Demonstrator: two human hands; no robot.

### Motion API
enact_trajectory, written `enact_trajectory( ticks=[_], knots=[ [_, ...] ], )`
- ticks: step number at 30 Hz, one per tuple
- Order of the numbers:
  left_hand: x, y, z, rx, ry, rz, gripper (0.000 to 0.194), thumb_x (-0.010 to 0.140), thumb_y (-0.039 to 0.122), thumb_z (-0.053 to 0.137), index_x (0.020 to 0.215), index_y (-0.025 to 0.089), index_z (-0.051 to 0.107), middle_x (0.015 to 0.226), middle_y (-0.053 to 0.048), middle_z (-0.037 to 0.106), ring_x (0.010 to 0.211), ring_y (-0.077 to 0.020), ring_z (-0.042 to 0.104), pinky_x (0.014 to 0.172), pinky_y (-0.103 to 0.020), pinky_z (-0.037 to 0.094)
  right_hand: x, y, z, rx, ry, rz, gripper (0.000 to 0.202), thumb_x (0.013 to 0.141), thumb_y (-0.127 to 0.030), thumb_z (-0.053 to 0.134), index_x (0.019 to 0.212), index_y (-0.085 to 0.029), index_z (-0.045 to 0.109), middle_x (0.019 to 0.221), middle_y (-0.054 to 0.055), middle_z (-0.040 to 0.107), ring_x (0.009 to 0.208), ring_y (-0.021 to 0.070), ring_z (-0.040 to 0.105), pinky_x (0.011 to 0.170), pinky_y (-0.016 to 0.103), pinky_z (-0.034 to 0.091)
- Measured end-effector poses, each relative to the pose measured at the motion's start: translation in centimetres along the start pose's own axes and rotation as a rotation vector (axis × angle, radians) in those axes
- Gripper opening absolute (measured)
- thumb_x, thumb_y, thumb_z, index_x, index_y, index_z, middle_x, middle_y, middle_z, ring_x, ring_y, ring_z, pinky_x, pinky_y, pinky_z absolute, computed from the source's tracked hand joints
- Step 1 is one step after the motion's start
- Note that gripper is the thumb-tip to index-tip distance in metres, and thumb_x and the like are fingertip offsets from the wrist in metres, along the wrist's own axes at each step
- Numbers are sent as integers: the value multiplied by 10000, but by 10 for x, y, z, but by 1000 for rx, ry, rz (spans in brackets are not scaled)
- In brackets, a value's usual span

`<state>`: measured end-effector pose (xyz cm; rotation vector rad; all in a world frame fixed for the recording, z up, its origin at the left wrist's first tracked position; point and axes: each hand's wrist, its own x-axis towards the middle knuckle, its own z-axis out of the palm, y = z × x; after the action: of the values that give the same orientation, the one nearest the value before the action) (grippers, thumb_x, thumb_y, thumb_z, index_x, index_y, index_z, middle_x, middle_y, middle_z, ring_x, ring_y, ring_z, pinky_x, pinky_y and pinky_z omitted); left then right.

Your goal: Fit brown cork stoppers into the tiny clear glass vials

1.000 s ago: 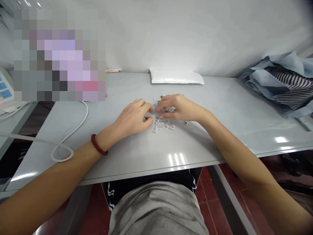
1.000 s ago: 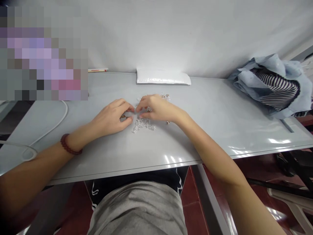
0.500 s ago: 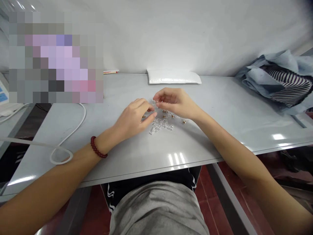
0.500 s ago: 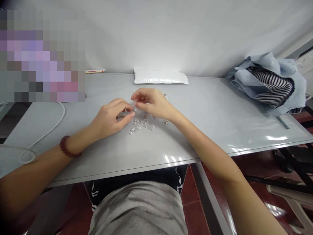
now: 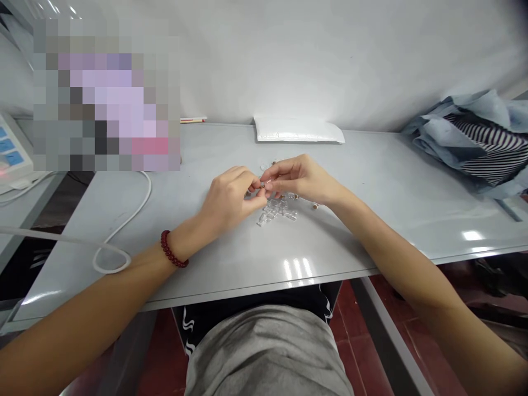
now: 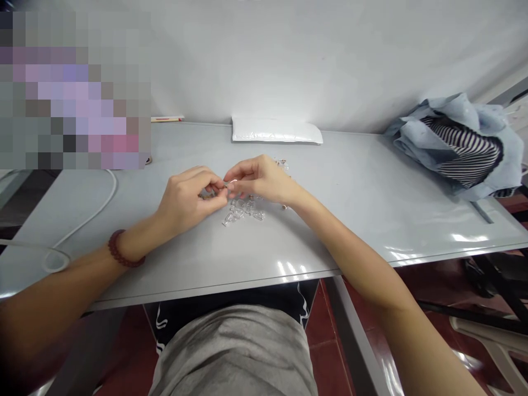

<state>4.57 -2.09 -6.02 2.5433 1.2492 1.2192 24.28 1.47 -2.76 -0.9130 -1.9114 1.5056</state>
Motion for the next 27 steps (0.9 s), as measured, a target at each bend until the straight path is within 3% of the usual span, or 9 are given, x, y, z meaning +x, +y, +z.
enact_trajectory(
  ticks=[3,6,9,15,19,22,27],
  knots=[
    [2,1,-2,-18,-1,-27,114,783,194,540,670,181,540,648,-7,604,611,-136,551,578,-266,454,0,0,-1,-154,59,-95,102,809,-196,674,872,-146,736,807,46,708,721,154,628,655,314,501],
    [3,0,-6,20,-107,-82,98,756,206,534,660,188,534,647,-14,606,646,-165,560,593,-298,455,1,4,-6,-347,131,-194,104,809,-183,659,864,-146,739,855,61,713,770,172,612,683,332,473],
    [3,-4,-9,88,-250,-108,75,739,225,528,676,190,548,692,-40,621,763,-226,576,624,-341,460,3,11,-10,-530,84,-286,118,803,-190,669,893,-170,743,874,58,728,884,212,609,783,373,466],
    [1,-8,-7,111,-360,-66,221,775,236,511,950,143,606,955,-100,621,924,-272,564,781,-409,500,6,19,-7,-654,22,-346,155,810,-187,649,934,-190,741,1024,79,711,1032,252,596,909,419,443],
    [1,-10,-3,117,-400,-60,167,850,220,445,878,155,597,915,-97,601,872,-252,561,808,-405,491,2,8,-12,-646,28,-288,120,805,-202,653,895,-177,728,969,78,694,929,225,606,807,370,453],
    [2,-12,-3,137,-421,-84,151,853,184,422,820,166,568,857,-88,592,828,-244,556,774,-395,482,-4,-6,-21,-706,-60,-174,102,800,-216,656,866,-163,712,899,62,679,803,187,580,714,330,425],
    [2,-13,-4,140,-443,-114,125,834,155,427,797,181,543,813,-75,604,816,-244,564,764,-393,475,-13,-15,-28,-895,-180,-7,112,787,-201,647,870,-163,711,929,68,650,798,198,564,738,349,405]
  ],
)
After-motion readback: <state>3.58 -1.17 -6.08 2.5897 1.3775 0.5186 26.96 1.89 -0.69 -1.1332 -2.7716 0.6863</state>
